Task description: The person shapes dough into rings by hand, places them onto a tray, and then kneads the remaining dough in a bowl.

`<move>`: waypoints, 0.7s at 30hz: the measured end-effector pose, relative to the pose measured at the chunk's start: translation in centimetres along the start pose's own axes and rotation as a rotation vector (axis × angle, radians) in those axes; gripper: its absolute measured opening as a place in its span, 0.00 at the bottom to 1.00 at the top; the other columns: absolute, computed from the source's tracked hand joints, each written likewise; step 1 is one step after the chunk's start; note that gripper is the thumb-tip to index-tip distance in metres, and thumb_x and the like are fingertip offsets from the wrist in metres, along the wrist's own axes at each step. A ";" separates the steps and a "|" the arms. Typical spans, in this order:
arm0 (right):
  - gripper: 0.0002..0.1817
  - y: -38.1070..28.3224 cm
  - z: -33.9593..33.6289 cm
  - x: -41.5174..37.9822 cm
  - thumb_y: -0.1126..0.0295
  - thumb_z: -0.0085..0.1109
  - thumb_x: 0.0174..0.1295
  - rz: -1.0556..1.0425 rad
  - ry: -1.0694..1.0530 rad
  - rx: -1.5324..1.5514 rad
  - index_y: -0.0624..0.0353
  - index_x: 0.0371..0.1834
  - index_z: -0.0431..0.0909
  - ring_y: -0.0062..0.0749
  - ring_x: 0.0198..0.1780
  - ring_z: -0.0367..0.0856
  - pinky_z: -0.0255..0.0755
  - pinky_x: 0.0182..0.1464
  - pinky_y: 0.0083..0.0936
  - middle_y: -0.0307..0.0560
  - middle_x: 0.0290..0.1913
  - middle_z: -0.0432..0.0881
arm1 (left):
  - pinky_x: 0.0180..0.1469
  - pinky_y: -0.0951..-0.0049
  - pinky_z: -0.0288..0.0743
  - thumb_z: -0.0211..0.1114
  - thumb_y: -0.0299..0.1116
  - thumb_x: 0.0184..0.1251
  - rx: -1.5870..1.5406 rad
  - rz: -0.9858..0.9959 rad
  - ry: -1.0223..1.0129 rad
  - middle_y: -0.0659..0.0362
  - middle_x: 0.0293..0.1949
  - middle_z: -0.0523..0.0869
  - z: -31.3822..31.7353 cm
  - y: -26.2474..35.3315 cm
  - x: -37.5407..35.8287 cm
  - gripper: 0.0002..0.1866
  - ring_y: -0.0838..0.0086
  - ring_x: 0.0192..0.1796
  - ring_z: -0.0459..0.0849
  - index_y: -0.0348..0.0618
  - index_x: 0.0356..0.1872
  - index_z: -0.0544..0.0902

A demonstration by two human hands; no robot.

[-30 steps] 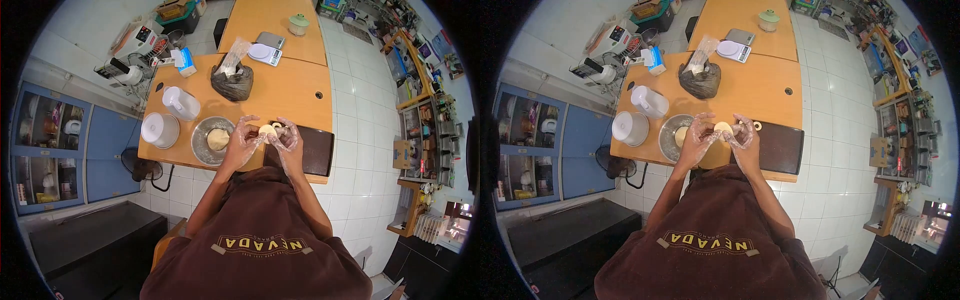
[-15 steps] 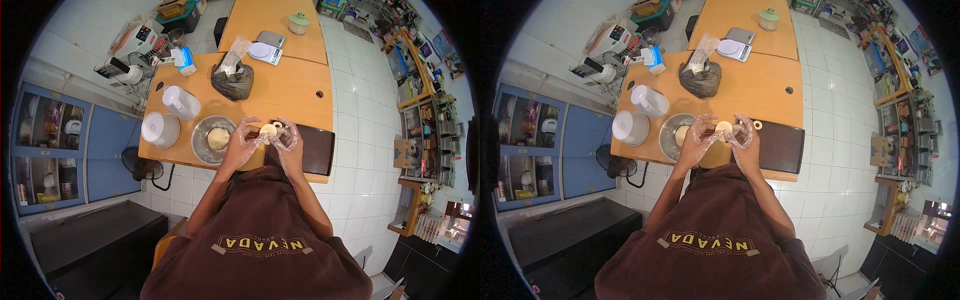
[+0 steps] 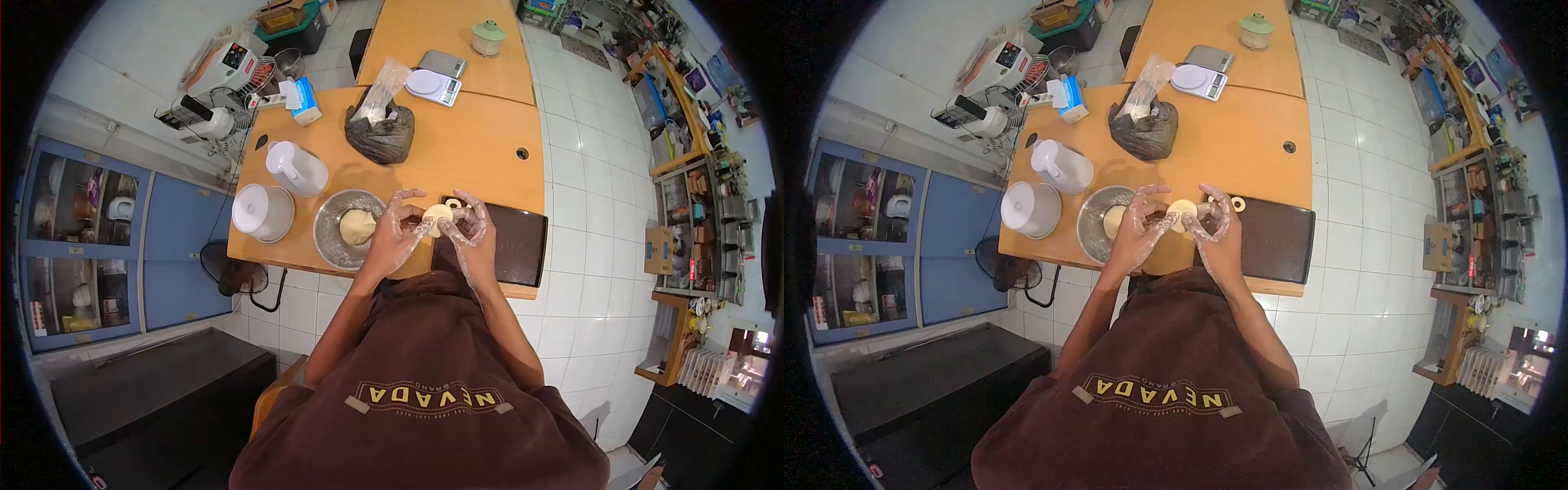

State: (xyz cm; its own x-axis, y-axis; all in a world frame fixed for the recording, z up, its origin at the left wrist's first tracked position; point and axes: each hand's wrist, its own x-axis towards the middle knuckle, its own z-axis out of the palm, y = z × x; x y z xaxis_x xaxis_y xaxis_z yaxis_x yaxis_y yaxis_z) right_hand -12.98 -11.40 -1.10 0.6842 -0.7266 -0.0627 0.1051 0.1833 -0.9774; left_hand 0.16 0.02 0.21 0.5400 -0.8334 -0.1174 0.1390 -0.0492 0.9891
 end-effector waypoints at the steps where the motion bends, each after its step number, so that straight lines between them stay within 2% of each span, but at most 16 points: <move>1: 0.31 0.1 -0.1 0.0 0.81 0.69 0.66 0.000 -0.015 -0.004 0.62 0.72 0.70 0.18 0.45 0.81 0.75 0.50 0.19 0.39 0.42 0.83 | 0.50 0.80 0.77 0.70 0.21 0.72 -0.013 0.003 -0.002 0.58 0.43 0.87 0.0 0.0 0.0 0.28 0.80 0.46 0.84 0.42 0.70 0.70; 3: 0.31 0.2 -0.3 0.0 0.81 0.69 0.66 0.000 -0.046 -0.011 0.62 0.72 0.70 0.18 0.46 0.81 0.75 0.51 0.19 0.40 0.44 0.83 | 0.50 0.80 0.77 0.70 0.21 0.72 -0.048 0.013 0.007 0.59 0.43 0.88 0.0 -0.2 0.1 0.28 0.80 0.46 0.85 0.42 0.70 0.71; 6: 0.29 -0.7 -0.3 -0.2 0.82 0.69 0.66 0.006 -0.068 -0.064 0.63 0.71 0.72 0.22 0.54 0.84 0.78 0.59 0.23 0.43 0.53 0.83 | 0.51 0.77 0.79 0.71 0.22 0.72 -0.040 0.033 0.034 0.56 0.43 0.89 -0.1 -0.3 0.3 0.27 0.78 0.46 0.86 0.40 0.69 0.71; 8: 0.30 -0.9 0.0 -0.3 0.82 0.69 0.66 0.029 -0.051 -0.012 0.63 0.71 0.72 0.23 0.54 0.84 0.78 0.59 0.23 0.43 0.53 0.84 | 0.53 0.74 0.81 0.70 0.23 0.73 0.070 0.047 0.039 0.51 0.44 0.91 -0.3 -0.1 0.4 0.26 0.74 0.48 0.88 0.38 0.68 0.71; 11: 0.30 -0.6 0.0 -0.1 0.81 0.70 0.66 0.047 -0.046 0.020 0.64 0.72 0.72 0.23 0.52 0.85 0.78 0.59 0.23 0.44 0.52 0.85 | 0.54 0.70 0.83 0.71 0.23 0.71 0.157 0.084 0.053 0.48 0.45 0.92 -0.3 0.6 0.3 0.26 0.71 0.49 0.90 0.36 0.67 0.72; 14: 0.31 -0.1 0.0 0.1 0.80 0.70 0.67 0.017 -0.050 0.014 0.65 0.73 0.69 0.23 0.50 0.85 0.78 0.55 0.22 0.44 0.48 0.85 | 0.56 0.73 0.82 0.70 0.20 0.71 0.310 0.117 0.025 0.53 0.46 0.91 -0.6 0.7 0.3 0.28 0.75 0.51 0.89 0.38 0.69 0.72; 21: 0.31 -0.1 0.2 0.0 0.79 0.70 0.67 0.056 -0.097 -0.118 0.65 0.73 0.69 0.20 0.46 0.82 0.76 0.50 0.20 0.42 0.45 0.83 | 0.53 0.75 0.79 0.63 0.19 0.76 0.214 0.098 -0.008 0.57 0.44 0.85 -0.1 0.2 0.2 0.26 0.78 0.50 0.84 0.38 0.71 0.68</move>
State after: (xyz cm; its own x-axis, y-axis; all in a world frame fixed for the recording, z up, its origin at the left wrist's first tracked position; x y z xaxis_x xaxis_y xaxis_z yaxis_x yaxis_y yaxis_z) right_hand -12.87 -11.33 -0.95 0.7536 -0.6491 -0.1038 -0.0168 0.1388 -0.9902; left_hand 0.43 -0.11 0.39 0.5354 -0.8444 -0.0196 -0.0936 -0.0824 0.9922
